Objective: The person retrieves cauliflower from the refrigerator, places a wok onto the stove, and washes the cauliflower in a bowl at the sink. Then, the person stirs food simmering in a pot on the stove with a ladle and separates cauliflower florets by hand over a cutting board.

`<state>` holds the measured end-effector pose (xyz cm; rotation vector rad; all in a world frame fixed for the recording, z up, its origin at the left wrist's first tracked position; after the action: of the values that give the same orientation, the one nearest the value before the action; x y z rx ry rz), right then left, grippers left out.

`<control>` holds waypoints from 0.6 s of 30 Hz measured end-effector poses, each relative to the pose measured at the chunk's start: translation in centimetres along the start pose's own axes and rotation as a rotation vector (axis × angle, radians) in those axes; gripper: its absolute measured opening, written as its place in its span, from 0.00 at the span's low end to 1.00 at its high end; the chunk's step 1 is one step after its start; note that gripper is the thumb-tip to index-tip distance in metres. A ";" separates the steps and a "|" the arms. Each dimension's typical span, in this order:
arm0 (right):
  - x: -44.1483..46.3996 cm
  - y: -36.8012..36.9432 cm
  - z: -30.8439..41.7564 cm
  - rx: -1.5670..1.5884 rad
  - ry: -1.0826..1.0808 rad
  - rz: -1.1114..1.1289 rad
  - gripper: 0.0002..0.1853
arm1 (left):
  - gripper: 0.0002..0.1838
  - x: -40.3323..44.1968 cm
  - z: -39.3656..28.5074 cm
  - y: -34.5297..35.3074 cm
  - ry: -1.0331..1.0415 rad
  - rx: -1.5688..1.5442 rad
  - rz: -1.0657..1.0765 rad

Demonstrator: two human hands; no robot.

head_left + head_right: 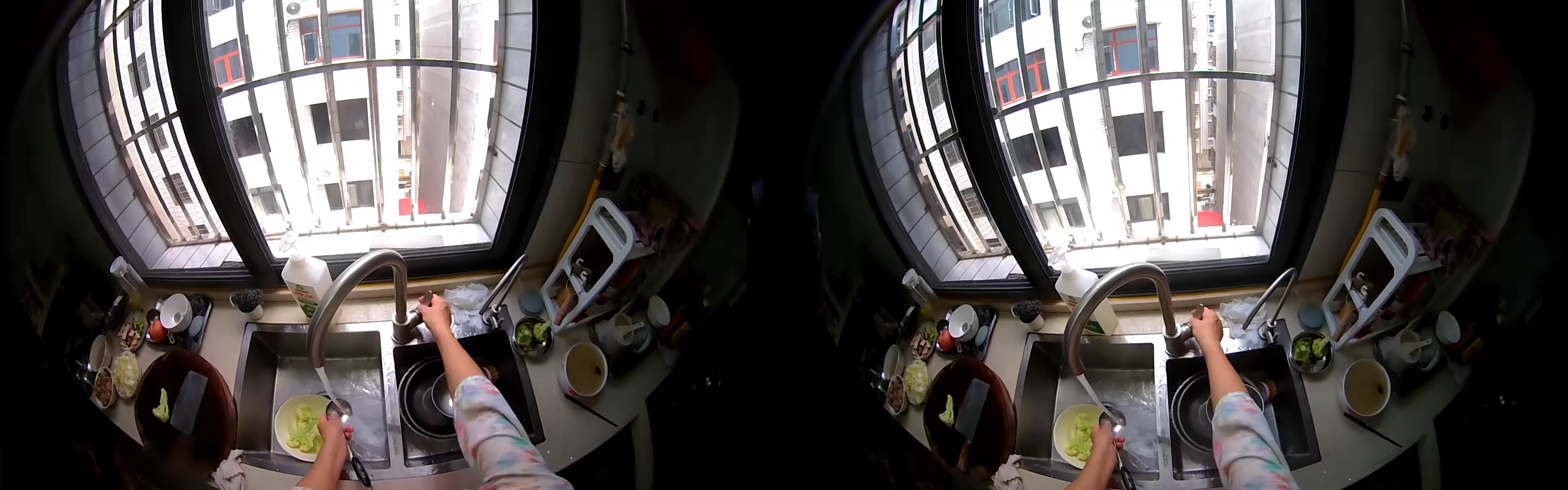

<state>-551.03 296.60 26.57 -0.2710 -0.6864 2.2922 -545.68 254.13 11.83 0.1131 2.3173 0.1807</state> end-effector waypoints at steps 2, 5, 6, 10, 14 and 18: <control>-0.9 -0.3 1.3 -0.065 -0.090 -0.043 0.09 | 0.09 0.0 0.4 -0.1 -0.041 -0.070 -0.024; -3.8 -0.7 6.2 -0.352 -0.393 -0.157 0.06 | 0.08 0.0 1.4 -0.1 -0.091 -0.136 -0.060; -4.5 -0.8 7.1 -0.351 -0.459 -0.200 0.04 | 0.07 0.4 1.8 -0.1 -0.105 -0.150 -0.070; -6.4 -1.7 7.6 -0.317 -0.480 -0.212 0.09 | 0.05 11.0 9.6 -1.4 -0.200 -0.231 0.122; -14.9 -1.7 7.5 -0.050 -0.414 -0.064 0.15 | 0.04 6.5 6.5 2.7 -0.269 -0.436 0.316; -30.8 9.7 1.3 0.258 0.172 1.054 0.20 | 0.09 2.9 2.7 6.0 -0.174 -0.565 0.342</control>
<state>-535.03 268.90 22.24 -0.8476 -0.1207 3.2394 -545.54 260.65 8.94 0.2263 1.9777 0.9461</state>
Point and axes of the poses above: each hand's wrist, its own x-axis towards the middle knuckle, its own y-axis out of the palm, z = x × y, the point moved 10 cm from there along x, towards the middle knuckle, and after that the axes turned 11 degrees about z, right-handed, at the moved point
